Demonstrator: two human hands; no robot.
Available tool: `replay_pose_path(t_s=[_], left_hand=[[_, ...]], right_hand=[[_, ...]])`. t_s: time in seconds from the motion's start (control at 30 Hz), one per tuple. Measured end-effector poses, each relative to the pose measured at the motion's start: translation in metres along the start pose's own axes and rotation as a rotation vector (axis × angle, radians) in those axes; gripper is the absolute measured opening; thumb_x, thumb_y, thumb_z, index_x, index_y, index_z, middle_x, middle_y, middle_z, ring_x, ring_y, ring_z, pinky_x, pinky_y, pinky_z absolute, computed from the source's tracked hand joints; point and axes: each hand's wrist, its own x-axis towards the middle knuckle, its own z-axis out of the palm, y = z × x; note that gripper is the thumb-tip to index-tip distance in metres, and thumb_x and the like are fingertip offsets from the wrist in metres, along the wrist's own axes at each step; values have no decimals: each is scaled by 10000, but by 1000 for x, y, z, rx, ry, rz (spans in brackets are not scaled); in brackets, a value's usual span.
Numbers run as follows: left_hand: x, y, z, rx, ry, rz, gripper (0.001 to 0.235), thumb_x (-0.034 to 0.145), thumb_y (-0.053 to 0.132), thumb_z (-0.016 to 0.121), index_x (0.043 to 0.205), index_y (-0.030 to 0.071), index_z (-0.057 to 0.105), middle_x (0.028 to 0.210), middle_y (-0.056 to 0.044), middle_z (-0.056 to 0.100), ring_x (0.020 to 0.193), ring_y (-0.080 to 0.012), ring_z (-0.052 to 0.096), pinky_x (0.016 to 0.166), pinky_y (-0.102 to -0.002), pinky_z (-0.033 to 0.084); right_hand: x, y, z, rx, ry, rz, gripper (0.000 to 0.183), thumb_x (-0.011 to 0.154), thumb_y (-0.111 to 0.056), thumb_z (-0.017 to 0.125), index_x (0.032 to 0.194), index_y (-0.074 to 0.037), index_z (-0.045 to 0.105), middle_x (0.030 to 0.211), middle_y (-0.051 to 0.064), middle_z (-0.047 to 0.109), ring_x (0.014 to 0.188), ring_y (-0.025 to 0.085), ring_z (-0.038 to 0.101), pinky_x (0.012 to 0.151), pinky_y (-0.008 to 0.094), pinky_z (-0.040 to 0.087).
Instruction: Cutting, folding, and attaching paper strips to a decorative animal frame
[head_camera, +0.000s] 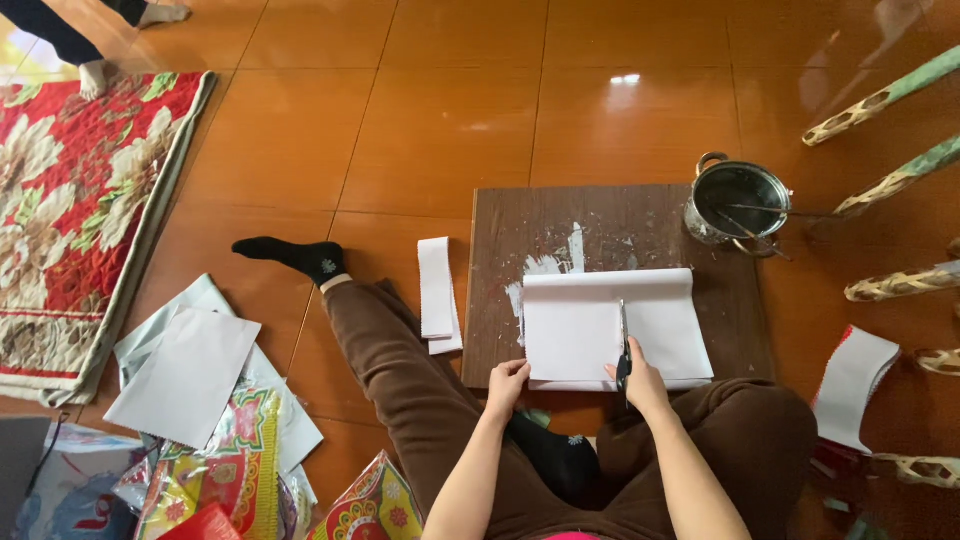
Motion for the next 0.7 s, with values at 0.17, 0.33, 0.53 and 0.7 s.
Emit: replay_pose_path(t_s=[0.17, 0.33, 0.53, 0.7], left_hand=[[2, 4, 11, -165, -32, -26, 298, 964, 289, 837, 1165, 69, 844, 948, -107, 794, 869, -186, 740, 768, -331, 595], [-4, 17, 23, -298, -58, -94, 309, 1049, 378, 739, 1047, 75, 803, 912, -98, 725, 880, -183, 646, 773, -329, 523], [-13, 33, 24, -319, -207, -239, 641, 1046, 490, 794, 1396, -39, 699, 1356, -284, 685, 1180, -425, 741, 837, -559, 670], [-16, 26, 29, -194, -156, -67, 459, 795, 188, 981, 1156, -3, 773, 911, -129, 763, 866, -202, 743, 694, -372, 617]], right_hand=[[-1, -3, 0, 4, 12, -1, 911, 964, -555, 721, 1720, -250, 315, 1336, 426, 713, 1308, 575, 673, 1123, 608, 538], [-3, -5, -2, -33, 11, 5, 914, 968, -555, 715, 1725, -253, 303, 1349, 420, 710, 1314, 568, 671, 1128, 608, 539], [-5, -9, -2, -20, 5, 21, 921, 970, -552, 724, 1734, -267, 294, 1412, 401, 686, 1349, 559, 649, 1154, 604, 524], [-1, -1, 1, -38, -4, 19, 938, 972, -542, 733, 1744, -256, 285, 1502, 351, 651, 1381, 534, 630, 1174, 600, 516]])
